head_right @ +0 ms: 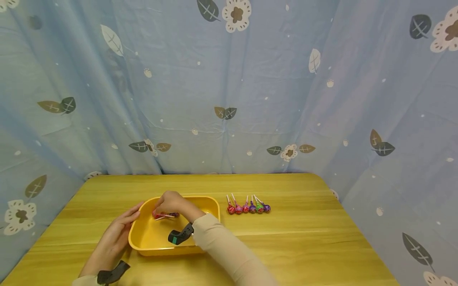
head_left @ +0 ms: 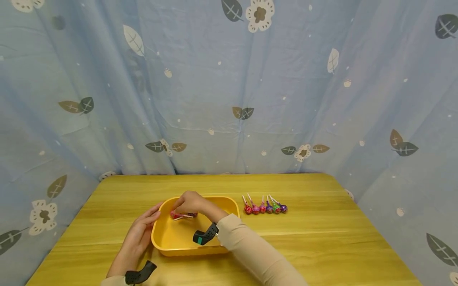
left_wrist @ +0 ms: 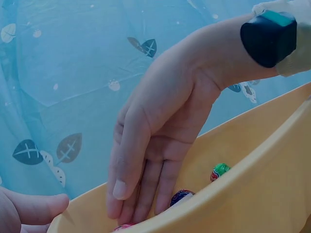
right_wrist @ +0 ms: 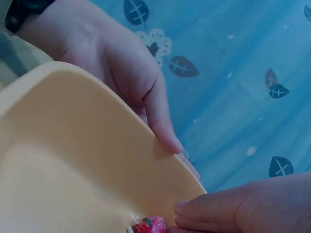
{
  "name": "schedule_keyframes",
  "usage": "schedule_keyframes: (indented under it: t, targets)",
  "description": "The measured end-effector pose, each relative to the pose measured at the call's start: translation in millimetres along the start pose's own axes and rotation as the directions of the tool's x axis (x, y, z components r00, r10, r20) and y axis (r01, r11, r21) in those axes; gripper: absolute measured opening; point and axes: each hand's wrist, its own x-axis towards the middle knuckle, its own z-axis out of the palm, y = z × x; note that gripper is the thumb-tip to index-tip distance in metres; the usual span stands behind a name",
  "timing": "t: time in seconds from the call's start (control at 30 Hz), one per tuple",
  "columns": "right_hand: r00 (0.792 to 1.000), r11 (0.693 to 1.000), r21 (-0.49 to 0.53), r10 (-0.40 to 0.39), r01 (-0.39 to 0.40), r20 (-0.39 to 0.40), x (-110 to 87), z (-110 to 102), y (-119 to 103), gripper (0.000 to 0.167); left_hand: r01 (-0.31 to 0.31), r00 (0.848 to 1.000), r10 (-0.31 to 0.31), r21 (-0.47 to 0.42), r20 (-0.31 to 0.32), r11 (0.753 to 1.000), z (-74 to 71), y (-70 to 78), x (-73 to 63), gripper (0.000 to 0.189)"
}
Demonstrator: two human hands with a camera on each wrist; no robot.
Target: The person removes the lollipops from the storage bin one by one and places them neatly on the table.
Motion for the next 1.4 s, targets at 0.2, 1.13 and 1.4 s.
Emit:
schedule_keyframes:
  t: [0.2,1.13,1.4]
  targets:
    - [0.999,0.994,0.101,0.041,-0.039,-0.015,3.4,4,-1,0.017,0.003,1.000,-0.003,0.034,-0.005,0.999,1.1,-0.2,0.5,0.058]
    - [0.990,0.959,-0.272,0.040,-0.075,-0.133,5.6,34,-17,0.027,-0.009,1.000,0.009,-0.034,0.003,0.999,-0.7,-1.8,-0.8,0.046]
    - [0.992,0.957,-0.280,0.048,-0.081,-0.120,2.7,30,-16,0.025,-0.027,1.000,0.027,-0.028,0.014,0.999,-1.3,-2.7,-1.4,0.033]
